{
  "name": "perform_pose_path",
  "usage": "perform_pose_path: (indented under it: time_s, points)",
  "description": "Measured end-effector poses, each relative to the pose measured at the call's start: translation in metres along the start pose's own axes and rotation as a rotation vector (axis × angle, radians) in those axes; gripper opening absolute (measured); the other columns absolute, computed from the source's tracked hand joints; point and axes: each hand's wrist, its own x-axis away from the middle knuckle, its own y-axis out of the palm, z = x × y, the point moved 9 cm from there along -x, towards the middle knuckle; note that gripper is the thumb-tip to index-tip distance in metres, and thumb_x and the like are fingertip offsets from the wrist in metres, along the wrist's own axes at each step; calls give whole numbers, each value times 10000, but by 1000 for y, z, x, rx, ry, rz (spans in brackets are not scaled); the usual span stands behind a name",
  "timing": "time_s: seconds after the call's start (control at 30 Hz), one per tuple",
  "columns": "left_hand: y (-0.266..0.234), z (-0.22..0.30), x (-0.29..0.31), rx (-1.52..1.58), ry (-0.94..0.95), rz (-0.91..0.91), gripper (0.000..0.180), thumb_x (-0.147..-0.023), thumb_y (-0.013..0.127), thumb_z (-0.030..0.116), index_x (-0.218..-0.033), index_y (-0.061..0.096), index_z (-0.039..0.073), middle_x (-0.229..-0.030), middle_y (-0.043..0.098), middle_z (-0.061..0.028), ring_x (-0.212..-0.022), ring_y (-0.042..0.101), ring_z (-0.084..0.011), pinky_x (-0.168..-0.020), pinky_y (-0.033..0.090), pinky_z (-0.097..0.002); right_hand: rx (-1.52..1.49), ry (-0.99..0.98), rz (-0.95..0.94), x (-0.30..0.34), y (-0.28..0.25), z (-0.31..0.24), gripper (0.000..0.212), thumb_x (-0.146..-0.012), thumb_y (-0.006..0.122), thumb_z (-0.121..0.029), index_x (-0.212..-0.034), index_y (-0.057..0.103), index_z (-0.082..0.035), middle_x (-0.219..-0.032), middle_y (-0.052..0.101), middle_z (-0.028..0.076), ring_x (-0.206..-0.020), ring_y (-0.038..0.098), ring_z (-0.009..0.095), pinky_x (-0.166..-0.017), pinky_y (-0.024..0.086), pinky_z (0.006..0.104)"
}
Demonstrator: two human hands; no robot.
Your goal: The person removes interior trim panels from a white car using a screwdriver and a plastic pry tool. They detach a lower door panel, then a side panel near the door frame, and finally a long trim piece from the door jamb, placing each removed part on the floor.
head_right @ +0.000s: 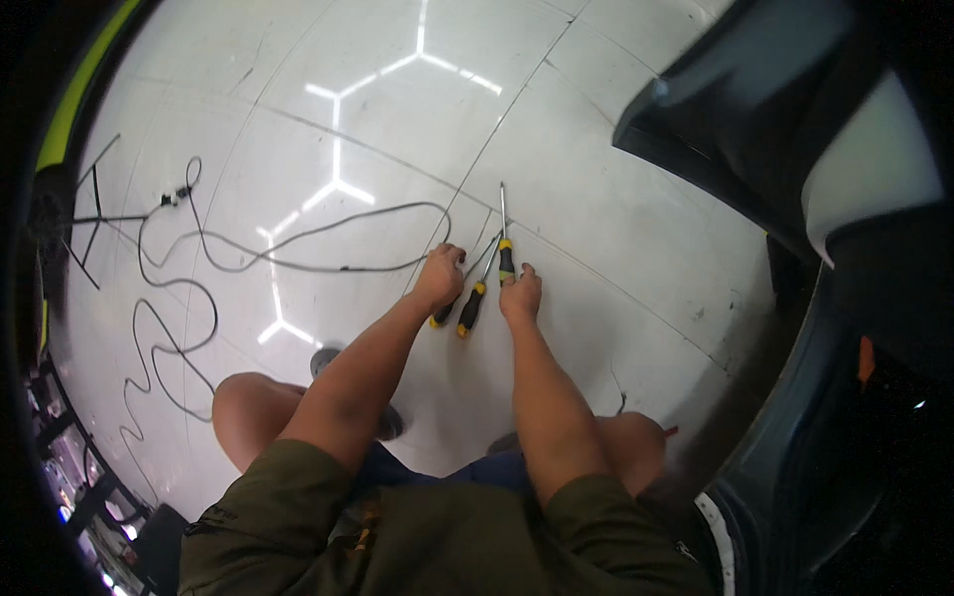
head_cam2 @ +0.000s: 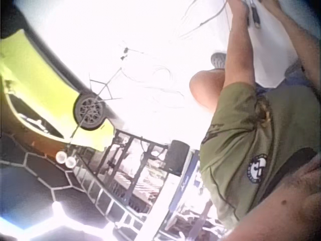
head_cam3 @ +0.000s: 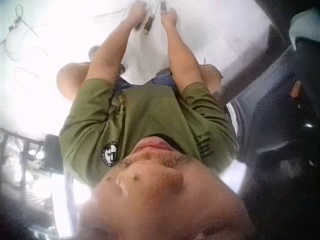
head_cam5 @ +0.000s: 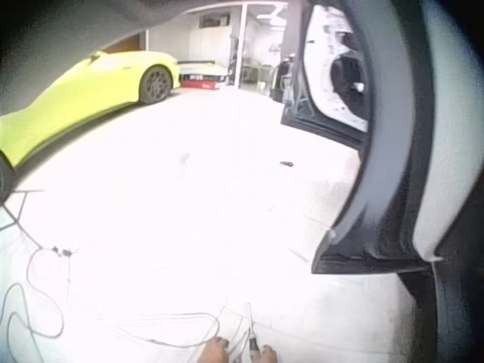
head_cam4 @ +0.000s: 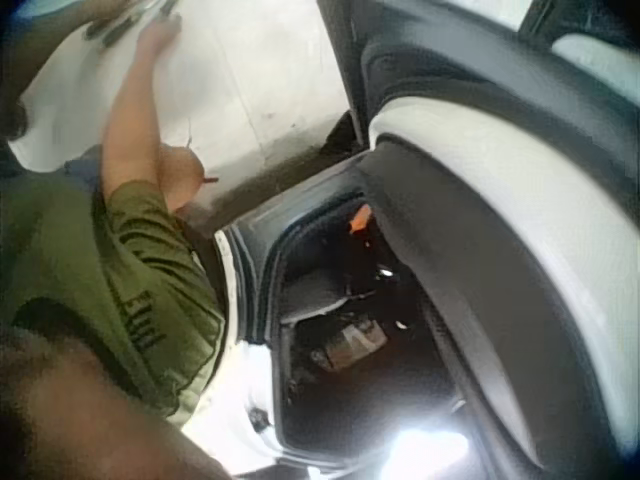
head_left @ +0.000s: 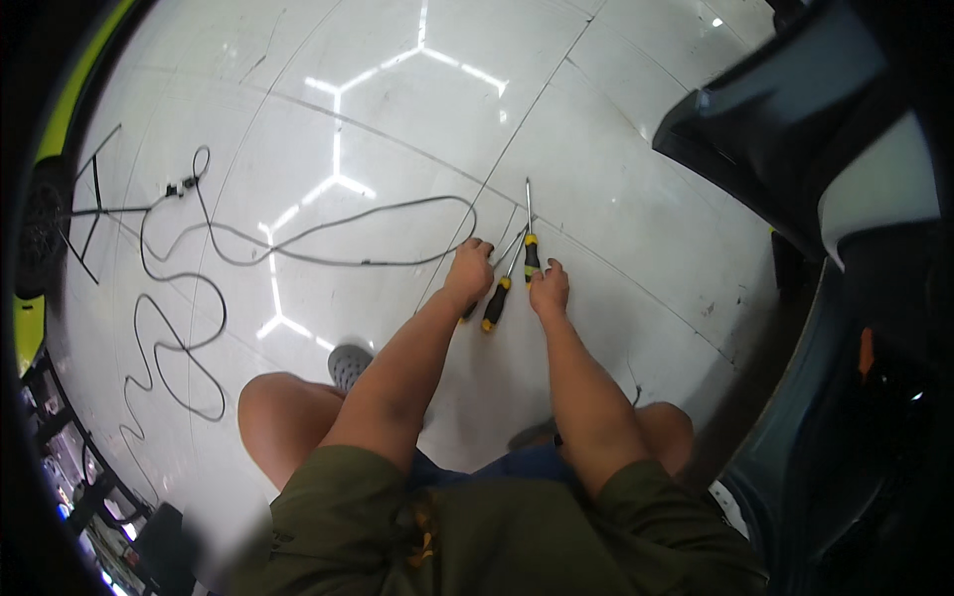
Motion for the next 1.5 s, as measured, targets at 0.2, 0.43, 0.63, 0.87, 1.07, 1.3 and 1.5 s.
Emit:
perform_pose_path:
  time_s: [0.2, 0.43, 0.63, 0.87, 1.07, 1.3, 1.5]
  points:
    - [-94, -41, 73, 68, -420, -169, 312, -717, 472, 55, -989, 602, -24, -1030, 579, -236, -1009, 526, -376, -908, 415, -417, 153, 70, -345, 73, -46, 0, 405, -806, 584, -250, -1115, 550, 10, -1024, 606, 222, -966, 583, 344, -860, 454, 376]
    - [-190, -112, 141, 232, -589, -168, 296, -774, 500, 124, -1021, 598, -5, -1002, 611, -210, -961, 572, -354, -865, 444, -404, 207, 300, -377, 84, 50, -46, 755, -757, 626, -458, -1228, 399, 86, -1170, 512, 284, -1093, 517, 371, -933, 413, 384]
    - [-223, -208, 320, -103, -838, -522, 316, -769, 514, 123, -1043, 584, -18, -1029, 614, -209, -986, 578, -340, -865, 455, -395, 39, 421, -80, 93, 94, -50, 735, -693, 702, -295, -1189, 311, 81, -1145, 450, 285, -1073, 484, 376, -931, 406, 395]
    - [-306, -139, 409, 2, -886, -463, 331, -770, 506, 149, -1045, 594, -12, -966, 633, -220, -935, 601, -350, -850, 464, -403, 91, 166, -291, 228, -50, -109, 612, -664, 707, -255, -1094, 399, 51, -981, 549, 236, -947, 566, 353, -829, 448, 402]
    - [-392, -12, 340, 156, -609, -433, 334, -774, 533, 193, -1036, 604, -2, -951, 636, -212, -915, 610, -341, -834, 469, -384, 133, 426, -584, 351, -225, -119, 608, -616, 675, -272, -1062, 507, 106, -912, 599, 231, -854, 608, 338, -737, 484, 395]
    - [-498, 3, 339, 461, -527, -145, 336, -803, 522, 141, -1094, 558, -23, -848, 627, -128, -653, 604, -176, -549, 480, -292, 48, 359, -729, 503, -323, -184, 408, -676, 590, -300, -847, 608, 69, -700, 597, 140, -603, 565, 228, -542, 446, 336]
    - [-502, -62, 482, -593, 237, -557, 140, -656, 615, 186, -701, 674, 68, -784, 659, -157, -711, 630, -306, -671, 505, -414, -62, 349, -550, 699, -312, -146, 401, -680, 578, -348, -843, 625, 15, -784, 636, 178, -715, 610, 266, -628, 468, 376]
